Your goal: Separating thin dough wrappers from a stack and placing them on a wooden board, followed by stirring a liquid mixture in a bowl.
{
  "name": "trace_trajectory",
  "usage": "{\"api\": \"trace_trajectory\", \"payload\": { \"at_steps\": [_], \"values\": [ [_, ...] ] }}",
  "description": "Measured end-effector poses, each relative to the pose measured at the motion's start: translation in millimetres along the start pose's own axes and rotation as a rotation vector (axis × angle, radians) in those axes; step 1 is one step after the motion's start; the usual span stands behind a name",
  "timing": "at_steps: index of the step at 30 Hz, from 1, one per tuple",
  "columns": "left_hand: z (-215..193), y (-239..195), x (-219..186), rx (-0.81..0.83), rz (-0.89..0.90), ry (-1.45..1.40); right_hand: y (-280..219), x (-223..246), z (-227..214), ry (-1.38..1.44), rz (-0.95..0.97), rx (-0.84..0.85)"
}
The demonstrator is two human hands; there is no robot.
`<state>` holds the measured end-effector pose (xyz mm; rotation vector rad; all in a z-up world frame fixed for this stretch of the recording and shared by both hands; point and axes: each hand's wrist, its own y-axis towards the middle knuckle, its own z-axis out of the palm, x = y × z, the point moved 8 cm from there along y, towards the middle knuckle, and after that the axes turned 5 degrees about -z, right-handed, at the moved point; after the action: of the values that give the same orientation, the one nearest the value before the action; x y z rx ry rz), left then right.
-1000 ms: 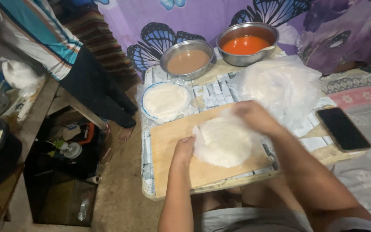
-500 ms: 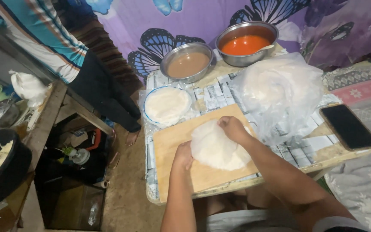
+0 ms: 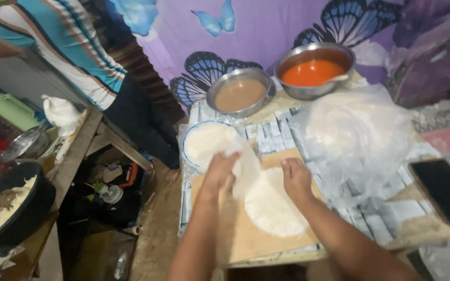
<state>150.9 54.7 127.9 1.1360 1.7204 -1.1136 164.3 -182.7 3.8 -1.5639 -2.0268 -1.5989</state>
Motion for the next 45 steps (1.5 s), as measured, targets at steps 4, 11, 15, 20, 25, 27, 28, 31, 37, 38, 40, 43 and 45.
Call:
{"api": "trace_trajectory", "payload": {
  "at_steps": [4,11,15,20,25,27,28,31,37,38,40,43,45],
  "values": [
    [-36.6,84.6,-47.0,-0.14,0.015,0.038,-2.3,-6.0,17.2,-0.119,-0.024,0.117],
    [-125.7,174.7,40.9,-0.349,0.027,-0.159,0.3,-3.3,19.1,-0.081,0.076,0.205],
    [-137.5,215.4,135.2,-0.456,-0.058,-0.008,1.0,3.2,17.4,-0.138,0.078,0.23],
    [-137.6,219.5,153.3,-0.532,-0.144,0.025,-3.4,-5.2,26.1,-0.321,-0.02,0.193],
    [-84.0,115.7,72.1,-0.617,0.245,0.679,-0.2,9.2,17.2,-0.341,0.013,0.25],
    [-44.1,95.4,126.3,-0.423,0.098,0.65,-3.1,4.0,21.0,-0.351,0.009,0.24],
    [-17.9,85.9,160.7,-0.23,-0.042,0.607,-3.9,2.0,21.4,-0.368,0.0,0.226],
    [8.8,-22.5,109.1,-0.182,0.053,0.739,-3.1,23.1,2.6,-0.307,-0.016,0.245],
    [6.2,-67.5,123.7,-0.273,0.041,0.571,-50.3,95.8,33.0,-0.081,-0.328,0.678],
    [4.9,-67.8,125.6,-0.277,0.043,0.564,-54.7,105.5,27.5,-0.085,-0.336,0.678],
    [2.9,-66.5,130.6,-0.28,0.031,0.486,-72.3,122.0,26.2,-0.235,-0.423,0.831],
    [2.0,-69.6,126.2,-0.241,0.088,0.409,-75.3,128.1,24.4,-0.3,-0.482,0.83],
    [2.3,-78.6,120.4,-0.221,0.098,0.349,-79.6,124.5,28.3,-0.306,-0.518,0.826]
  ]
}}
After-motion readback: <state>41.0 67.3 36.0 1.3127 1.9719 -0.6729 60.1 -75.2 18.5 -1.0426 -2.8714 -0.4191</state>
